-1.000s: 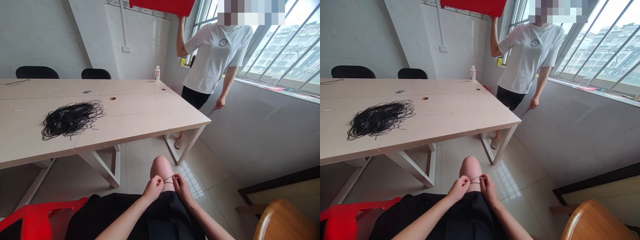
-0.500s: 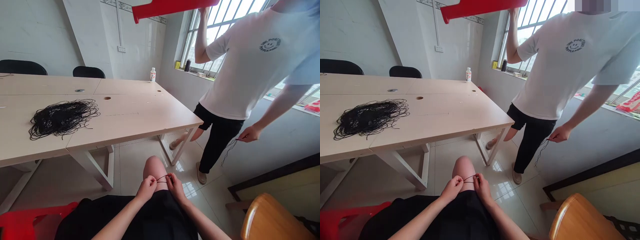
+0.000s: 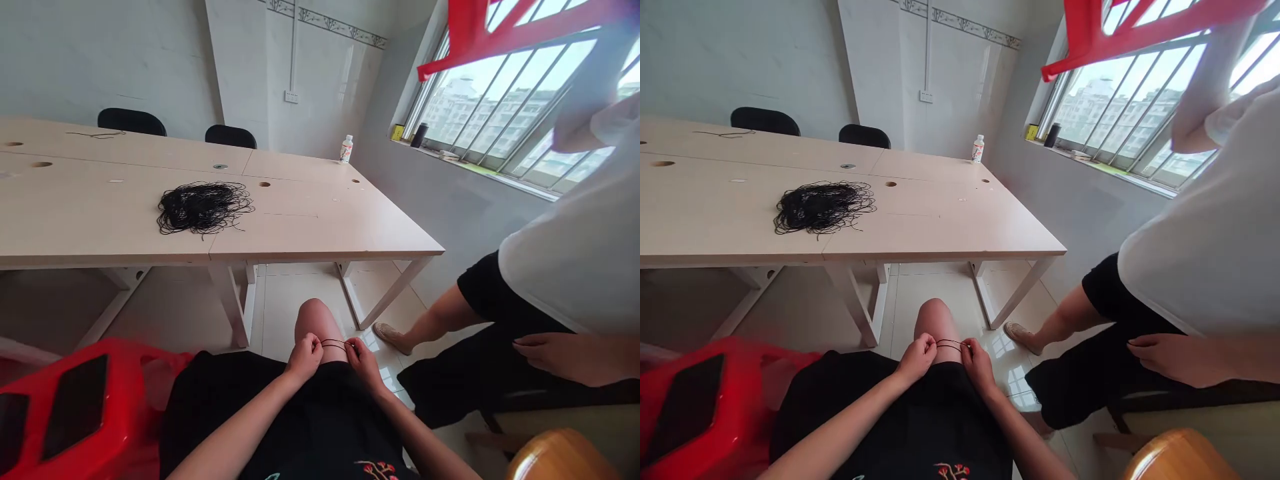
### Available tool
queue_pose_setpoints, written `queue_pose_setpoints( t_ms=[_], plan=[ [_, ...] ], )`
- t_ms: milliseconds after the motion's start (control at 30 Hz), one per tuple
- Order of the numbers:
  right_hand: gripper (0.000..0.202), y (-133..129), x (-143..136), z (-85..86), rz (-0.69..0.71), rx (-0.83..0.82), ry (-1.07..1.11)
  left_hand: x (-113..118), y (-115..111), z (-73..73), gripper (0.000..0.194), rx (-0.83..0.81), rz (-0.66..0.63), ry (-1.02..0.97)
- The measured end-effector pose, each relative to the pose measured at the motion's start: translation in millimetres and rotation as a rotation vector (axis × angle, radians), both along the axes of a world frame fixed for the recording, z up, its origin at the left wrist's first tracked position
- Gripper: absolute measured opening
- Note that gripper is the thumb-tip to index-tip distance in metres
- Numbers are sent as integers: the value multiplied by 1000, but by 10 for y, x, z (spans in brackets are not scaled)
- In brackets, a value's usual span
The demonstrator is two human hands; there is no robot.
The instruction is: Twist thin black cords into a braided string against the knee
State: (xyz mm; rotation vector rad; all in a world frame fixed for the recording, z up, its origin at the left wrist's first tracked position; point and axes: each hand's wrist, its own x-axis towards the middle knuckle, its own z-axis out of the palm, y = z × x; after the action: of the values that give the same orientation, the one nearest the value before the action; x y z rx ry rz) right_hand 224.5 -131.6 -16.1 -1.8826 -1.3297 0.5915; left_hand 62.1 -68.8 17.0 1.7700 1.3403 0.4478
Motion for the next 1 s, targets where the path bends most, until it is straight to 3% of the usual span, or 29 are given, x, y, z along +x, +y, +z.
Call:
queue_pose_setpoints(
  t_ms=[200, 333, 500, 767, 900, 1000],
  plan=[
    [29, 38, -215, 40, 130, -84, -33, -342, -155, -81, 9, 30, 94, 3],
    [29, 113, -260, 29, 155, -141, -82, -401, -158, -184, 11, 1, 98, 17],
    [27, 147, -213, -35, 136, -223, -120, -301, -102, -255, 12, -43, 53, 76],
    [30, 76, -18, -192, 85, -246, -101, -15, -44, -203, 13, -104, -35, 120],
    [32, 27, 90, -143, 100, -227, -53, 31, -13, -177, 12, -157, -47, 85],
    [29, 16, 231, -28, 115, -160, 76, 15, -12, -80, 12, -240, -73, 33]
  ],
)
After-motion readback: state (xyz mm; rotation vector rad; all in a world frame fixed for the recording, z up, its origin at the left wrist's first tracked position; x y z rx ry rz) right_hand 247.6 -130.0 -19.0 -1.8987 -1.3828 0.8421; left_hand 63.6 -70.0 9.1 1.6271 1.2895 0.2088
